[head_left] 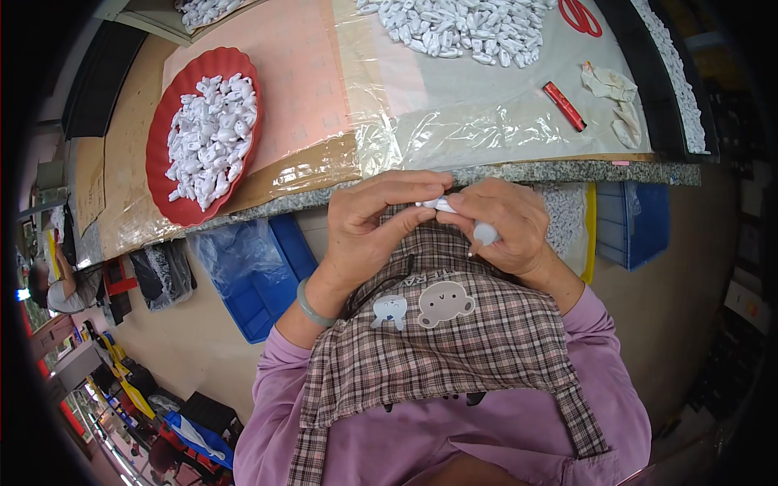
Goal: Assembling and applying liquid sealant to small white plastic components at a factory workbench.
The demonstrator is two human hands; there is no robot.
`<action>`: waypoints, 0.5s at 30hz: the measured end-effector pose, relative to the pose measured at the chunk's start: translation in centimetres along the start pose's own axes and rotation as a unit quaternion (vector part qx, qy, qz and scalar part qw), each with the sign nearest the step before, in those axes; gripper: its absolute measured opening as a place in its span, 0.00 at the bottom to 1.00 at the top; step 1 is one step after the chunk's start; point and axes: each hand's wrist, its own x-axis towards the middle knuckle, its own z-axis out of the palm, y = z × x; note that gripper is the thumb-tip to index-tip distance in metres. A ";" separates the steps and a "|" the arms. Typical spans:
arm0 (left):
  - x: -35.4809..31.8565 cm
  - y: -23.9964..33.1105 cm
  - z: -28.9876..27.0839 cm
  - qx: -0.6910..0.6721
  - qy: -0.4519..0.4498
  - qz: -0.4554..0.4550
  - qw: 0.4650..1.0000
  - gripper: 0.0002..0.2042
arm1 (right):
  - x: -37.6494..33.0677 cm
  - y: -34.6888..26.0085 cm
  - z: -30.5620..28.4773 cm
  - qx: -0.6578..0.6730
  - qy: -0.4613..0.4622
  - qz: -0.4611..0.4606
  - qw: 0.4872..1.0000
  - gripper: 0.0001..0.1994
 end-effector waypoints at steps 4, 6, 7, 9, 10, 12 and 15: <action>0.1 0.3 -0.2 0.055 -0.029 0.023 0.998 0.11 | -0.2 0.0 0.2 -0.012 0.015 -0.010 1.000 0.16; 0.3 0.2 -0.1 0.087 -0.020 0.051 0.995 0.11 | -0.3 0.1 0.4 -0.015 0.017 -0.008 1.000 0.17; 0.3 0.3 -0.1 0.088 -0.019 0.050 0.995 0.11 | -0.3 0.2 0.5 -0.016 0.017 -0.008 1.000 0.17; 0.3 0.5 -0.2 0.109 -0.008 0.063 0.992 0.11 | -0.1 0.2 0.7 -0.010 0.018 -0.004 1.000 0.17; 0.2 0.6 -0.3 0.115 -0.003 0.065 0.991 0.11 | 0.1 0.1 1.0 -0.003 0.018 -0.003 1.000 0.17; 0.0 1.0 -0.5 0.160 0.014 0.067 0.985 0.10 | 0.3 -0.2 1.0 0.000 0.019 -0.002 1.000 0.17; 0.3 1.1 -0.6 0.139 0.011 0.036 0.990 0.10 | 0.5 -0.3 0.8 0.008 0.016 0.011 1.000 0.16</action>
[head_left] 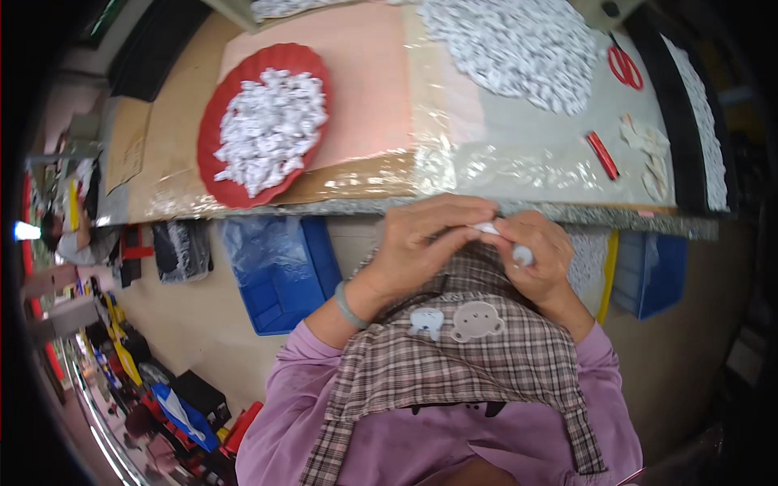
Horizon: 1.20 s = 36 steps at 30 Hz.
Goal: Assembling and applying liquid sealant to small white plastic components at a factory workbench.
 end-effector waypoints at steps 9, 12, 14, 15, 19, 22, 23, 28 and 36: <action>2.0 1.5 -8.1 0.196 0.216 0.064 0.954 0.10 | 2.1 -0.4 -0.5 0.068 -0.010 0.112 0.991 0.14; 2.4 2.1 -12.8 0.307 0.262 0.047 0.914 0.09 | 1.7 -0.1 -1.0 0.044 -0.026 0.119 0.992 0.13; 2.5 3.2 -14.4 0.421 0.240 0.017 0.875 0.13 | 1.6 0.1 -1.2 0.045 -0.031 0.118 0.992 0.13; 2.5 3.1 -15.0 0.489 0.228 0.032 0.841 0.15 | 1.5 0.2 -1.3 0.050 -0.040 0.118 0.991 0.12; 5.3 2.8 -13.4 0.488 0.214 0.049 0.845 0.17 | 1.5 0.8 -1.2 0.052 -0.038 0.109 0.992 0.12; 9.6 1.9 -10.1 0.434 0.165 0.110 0.879 0.14 | 1.6 0.6 -1.3 0.054 -0.039 0.119 0.991 0.12; 11.4 1.2 -9.0 0.429 0.161 0.099 0.883 0.14 | 1.7 0.5 -1.4 0.057 -0.042 0.119 0.990 0.12; 20.8 -4.6 -7.7 0.425 0.194 0.004 0.884 0.12 | 1.8 0.4 -2.0 0.053 -0.053 0.122 0.990 0.11; 26.5 -11.9 -8.9 0.555 0.178 0.029 0.812 0.09 | 1.0 1.0 -3.6 0.040 -0.050 0.140 0.988 0.10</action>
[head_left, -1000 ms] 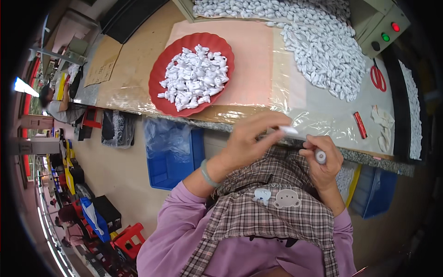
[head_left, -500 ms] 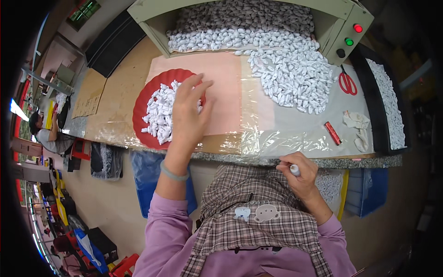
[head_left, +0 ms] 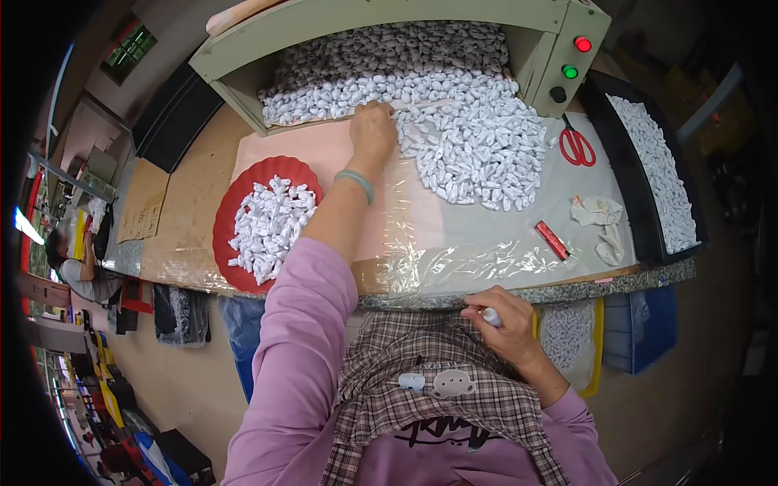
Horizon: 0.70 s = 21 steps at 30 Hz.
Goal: Assembling and applying liquid sealant to small white plastic components at a factory workbench.
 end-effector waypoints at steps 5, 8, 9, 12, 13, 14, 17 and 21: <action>1.2 0.2 0.9 0.065 -0.019 0.030 0.997 0.06 | -0.3 0.4 -0.2 -0.004 0.007 0.017 1.000 0.10; 1.3 0.0 1.0 0.064 -0.007 0.038 0.997 0.04 | -0.4 0.3 -0.1 -0.011 0.002 0.018 1.000 0.09; 1.2 -0.3 0.8 0.065 -0.005 0.035 0.997 0.04 | -0.4 0.2 0.0 -0.005 0.001 0.020 1.000 0.09; 0.7 0.5 -1.3 0.042 0.004 -0.006 0.999 0.08 | -0.5 0.5 -0.2 0.009 0.000 0.038 0.999 0.09; 0.5 1.4 -2.3 -0.107 -0.011 -0.100 0.989 0.10 | -0.6 0.6 -0.3 0.018 0.004 0.053 0.998 0.10; 0.1 2.0 -3.3 -0.251 -0.024 -0.194 0.948 0.12 | -0.7 0.7 -0.3 0.019 0.004 0.057 0.998 0.10; -3.7 4.1 -6.4 -0.714 -0.157 -0.272 0.625 0.15 | -0.6 0.9 -0.3 0.107 0.010 0.177 0.978 0.13; -11.2 7.2 -10.6 -0.796 -0.234 -0.276 0.486 0.16 | -0.1 1.9 -1.2 0.335 0.025 0.189 0.923 0.14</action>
